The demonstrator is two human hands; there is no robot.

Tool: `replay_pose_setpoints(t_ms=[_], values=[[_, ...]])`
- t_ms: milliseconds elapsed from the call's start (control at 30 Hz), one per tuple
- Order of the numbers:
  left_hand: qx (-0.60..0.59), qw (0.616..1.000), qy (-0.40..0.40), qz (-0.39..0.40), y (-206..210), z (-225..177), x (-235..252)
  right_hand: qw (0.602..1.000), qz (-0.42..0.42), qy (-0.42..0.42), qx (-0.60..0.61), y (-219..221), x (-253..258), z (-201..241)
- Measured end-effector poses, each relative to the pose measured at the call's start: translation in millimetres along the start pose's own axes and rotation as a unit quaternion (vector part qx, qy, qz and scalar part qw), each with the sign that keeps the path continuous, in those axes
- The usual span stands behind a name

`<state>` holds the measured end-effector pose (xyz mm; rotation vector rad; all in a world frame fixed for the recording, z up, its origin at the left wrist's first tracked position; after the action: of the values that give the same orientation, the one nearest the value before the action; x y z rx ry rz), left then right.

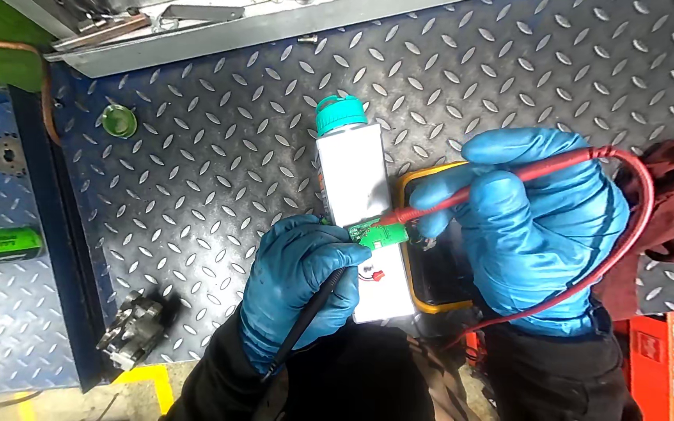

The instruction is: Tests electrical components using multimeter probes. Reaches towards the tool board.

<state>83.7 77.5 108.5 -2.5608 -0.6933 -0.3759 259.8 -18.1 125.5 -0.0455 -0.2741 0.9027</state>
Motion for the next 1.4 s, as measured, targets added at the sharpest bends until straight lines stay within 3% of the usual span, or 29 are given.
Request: replay_pose_setpoints(t_ms=[1400], values=[[0.025,1.0,-0.001,0.008,1,-3,0,0.999,0.015,0.007,0.028,9,-2,-2]])
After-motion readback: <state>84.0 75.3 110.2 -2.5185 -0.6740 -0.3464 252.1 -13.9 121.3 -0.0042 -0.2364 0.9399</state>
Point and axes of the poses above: each hand's wrist, its own x-axis towards the middle knuckle, its own y-axis out of the palm, z = x × y, the point moved 9 cm from there along x, towards the middle knuckle, and after that the axes turned 12 degrees about -x, right-handed, at the moved point
